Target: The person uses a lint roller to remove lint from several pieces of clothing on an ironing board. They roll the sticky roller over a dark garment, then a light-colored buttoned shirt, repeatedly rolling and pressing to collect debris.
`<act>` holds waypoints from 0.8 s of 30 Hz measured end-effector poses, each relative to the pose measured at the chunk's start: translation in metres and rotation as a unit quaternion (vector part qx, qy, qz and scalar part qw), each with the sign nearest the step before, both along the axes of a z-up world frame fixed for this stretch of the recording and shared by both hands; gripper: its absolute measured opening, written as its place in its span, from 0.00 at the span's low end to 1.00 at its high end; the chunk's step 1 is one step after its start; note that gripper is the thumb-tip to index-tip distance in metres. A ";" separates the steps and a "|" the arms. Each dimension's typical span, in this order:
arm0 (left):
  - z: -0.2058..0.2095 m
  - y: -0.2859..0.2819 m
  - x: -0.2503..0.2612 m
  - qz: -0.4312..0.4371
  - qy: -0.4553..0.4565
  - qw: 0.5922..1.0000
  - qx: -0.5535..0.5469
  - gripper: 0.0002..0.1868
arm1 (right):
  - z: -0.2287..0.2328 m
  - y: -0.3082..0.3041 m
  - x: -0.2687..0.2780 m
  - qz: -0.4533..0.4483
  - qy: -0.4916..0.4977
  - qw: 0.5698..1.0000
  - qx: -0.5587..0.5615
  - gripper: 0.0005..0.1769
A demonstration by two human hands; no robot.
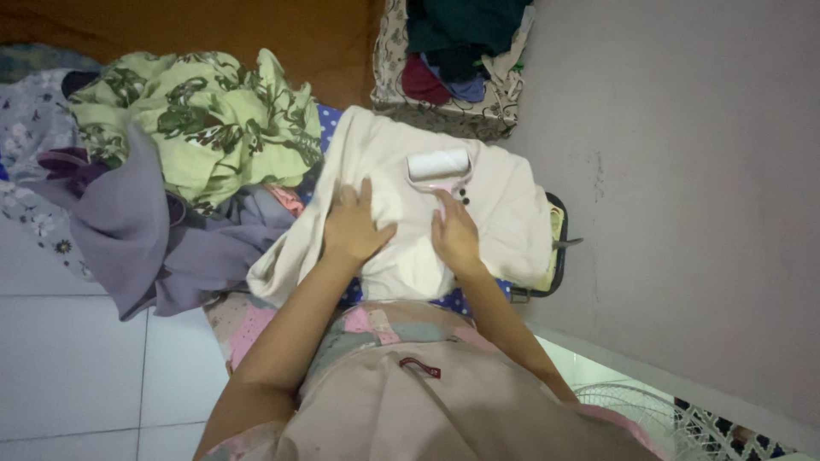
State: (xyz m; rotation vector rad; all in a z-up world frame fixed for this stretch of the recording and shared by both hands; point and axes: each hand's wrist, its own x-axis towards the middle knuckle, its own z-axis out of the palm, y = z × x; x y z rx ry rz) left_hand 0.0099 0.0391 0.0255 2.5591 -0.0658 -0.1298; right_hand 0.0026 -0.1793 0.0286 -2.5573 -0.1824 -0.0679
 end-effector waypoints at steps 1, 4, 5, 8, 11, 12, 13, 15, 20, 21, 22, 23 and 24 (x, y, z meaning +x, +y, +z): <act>0.007 0.004 -0.010 -0.008 0.028 1.000 -0.003 0.54 | 0.008 -0.004 -0.006 0.018 -0.027 0.999 0.019 0.22; 0.034 0.017 -0.050 -0.026 0.139 0.990 -0.002 0.51 | 0.040 -0.020 -0.035 -0.034 0.089 0.995 0.018 0.27; 0.041 0.022 -0.060 -0.031 0.190 0.981 0.007 0.49 | 0.050 -0.023 -0.043 -0.021 0.096 0.995 0.009 0.27; 0.051 0.026 -0.062 -0.082 0.278 0.957 0.012 0.43 | 0.081 -0.027 -0.053 0.029 0.078 0.997 -0.009 0.25; 0.043 0.016 -0.056 -0.090 0.159 0.983 0.014 0.30 | 0.108 -0.020 -0.051 0.087 -0.001 0.996 -0.010 0.23; 0.038 0.011 -0.051 -0.081 0.090 0.993 0.016 0.25 | 0.116 -0.015 -0.052 0.090 -0.013 0.996 -0.015 0.23; 0.034 0.007 -0.042 -0.080 0.053 0.995 0.006 0.29 | 0.121 -0.009 -0.052 0.092 -0.026 0.995 -0.022 0.23; 0.026 0.002 -0.015 -0.079 -0.020 0.997 -0.015 0.39 | 0.126 -0.001 -0.048 0.108 -0.031 0.993 -0.032 0.23; 0.008 0.016 -0.002 -0.076 0.080 0.991 0.072 0.78 | 0.103 0.007 -0.051 0.138 -0.001 0.984 -0.109 0.23; 0.004 0.021 -0.005 -0.070 0.076 0.993 0.061 0.80 | 0.091 0.013 -0.048 0.137 0.007 0.983 -0.119 0.23; -0.001 0.023 -0.004 -0.068 0.065 0.994 0.052 0.82 | 0.081 0.018 -0.045 0.136 0.015 0.982 -0.129 0.24; -0.005 0.026 -0.007 -0.063 0.057 0.995 0.044 0.83 | 0.072 0.022 -0.037 0.122 0.042 0.980 -0.149 0.24; -0.008 0.028 -0.010 -0.059 0.049 0.996 0.036 0.84 | 0.062 0.028 -0.020 0.107 0.069 0.977 -0.169 0.24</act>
